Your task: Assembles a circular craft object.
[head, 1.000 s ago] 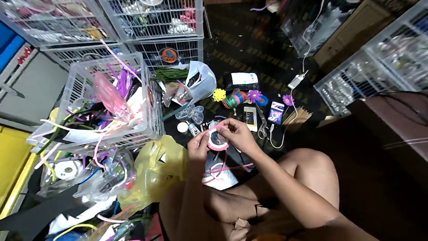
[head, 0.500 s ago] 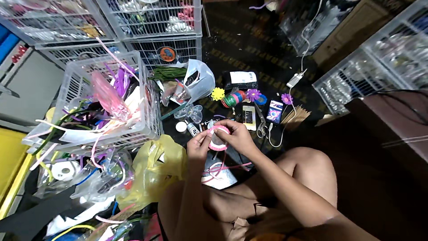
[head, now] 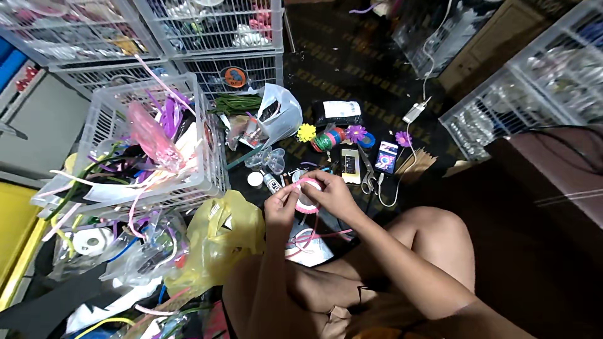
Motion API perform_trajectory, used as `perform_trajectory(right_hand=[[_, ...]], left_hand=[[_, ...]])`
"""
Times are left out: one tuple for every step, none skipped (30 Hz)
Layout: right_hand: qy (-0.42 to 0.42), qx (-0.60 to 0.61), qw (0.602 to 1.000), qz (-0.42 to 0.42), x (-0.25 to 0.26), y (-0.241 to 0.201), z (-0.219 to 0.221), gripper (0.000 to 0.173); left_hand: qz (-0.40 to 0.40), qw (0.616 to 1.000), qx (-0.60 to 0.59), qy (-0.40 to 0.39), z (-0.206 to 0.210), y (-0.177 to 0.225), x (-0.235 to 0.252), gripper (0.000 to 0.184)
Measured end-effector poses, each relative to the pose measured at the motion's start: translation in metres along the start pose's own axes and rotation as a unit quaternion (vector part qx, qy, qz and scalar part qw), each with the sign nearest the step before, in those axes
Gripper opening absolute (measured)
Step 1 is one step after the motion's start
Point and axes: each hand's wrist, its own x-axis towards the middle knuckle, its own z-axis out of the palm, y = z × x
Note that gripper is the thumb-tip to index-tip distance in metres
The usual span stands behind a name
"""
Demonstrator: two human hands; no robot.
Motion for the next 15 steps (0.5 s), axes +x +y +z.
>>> perform_trajectory(right_hand=[[-0.012, 0.009, 1.000, 0.010, 0.0008, 0.0000, -0.0018, 0.019], [-0.021, 0.015, 1.000, 0.016, 0.0013, 0.0002, -0.0035, 0.019], [-0.029, 0.019, 0.999, 0.018, 0.0014, 0.0002, -0.0050, 0.020], [-0.032, 0.023, 0.999, 0.018, 0.0014, 0.0003, -0.0059, 0.020], [-0.033, 0.024, 0.999, 0.016, 0.0015, 0.0006, -0.0062, 0.020], [-0.032, 0.024, 0.999, 0.014, 0.0016, 0.0011, -0.0059, 0.021], [-0.030, 0.023, 0.999, 0.014, 0.0017, 0.0011, -0.0054, 0.022], [-0.027, 0.021, 0.999, 0.016, 0.0018, 0.0009, -0.0048, 0.021], [-0.024, 0.020, 0.999, 0.017, 0.0017, 0.0004, -0.0042, 0.021], [-0.022, 0.020, 0.999, 0.020, 0.0014, -0.0006, -0.0036, 0.021], [-0.019, 0.019, 0.999, 0.023, 0.0011, -0.0019, -0.0029, 0.020], [-0.015, 0.016, 0.999, 0.024, 0.0006, -0.0031, -0.0021, 0.019], [-0.008, 0.011, 1.000, 0.021, 0.0000, -0.0036, -0.0010, 0.017], [-0.002, 0.002, 1.000, 0.016, -0.0009, -0.0045, 0.0001, 0.017], [0.004, -0.009, 1.000, 0.010, -0.0019, -0.0054, 0.0014, 0.017]], left_hand=[[-0.006, 1.000, 0.001, 0.000, -0.0003, -0.0013, 0.0005, 0.018], [-0.011, 1.000, 0.002, -0.001, -0.0007, -0.0026, 0.0010, 0.019], [-0.016, 1.000, 0.003, 0.000, -0.0009, -0.0031, 0.0016, 0.019], [-0.020, 1.000, 0.004, 0.001, -0.0009, -0.0032, 0.0021, 0.019], [-0.022, 1.000, 0.003, 0.001, -0.0007, -0.0028, 0.0022, 0.019], [-0.024, 1.000, 0.002, 0.001, -0.0005, -0.0021, 0.0021, 0.019], [-0.023, 1.000, 0.001, 0.000, -0.0003, -0.0013, 0.0019, 0.018], [-0.019, 1.000, 0.001, -0.002, -0.0003, -0.0010, 0.0016, 0.018], [-0.013, 1.000, 0.005, -0.004, -0.0004, -0.0012, 0.0013, 0.019], [-0.007, 1.000, 0.013, -0.004, -0.0001, -0.0010, 0.0009, 0.018], [0.001, 1.000, 0.028, -0.001, 0.0009, 0.0000, 0.0006, 0.017], [0.010, 0.999, 0.045, 0.001, 0.0020, 0.0011, 0.0002, 0.017], [0.025, 0.998, 0.061, 0.000, 0.0030, 0.0011, -0.0005, 0.017], [0.041, 0.997, 0.071, 0.000, 0.0040, -0.0001, -0.0013, 0.018], [0.056, 0.996, 0.076, 0.001, 0.0049, -0.0022, -0.0018, 0.018]])
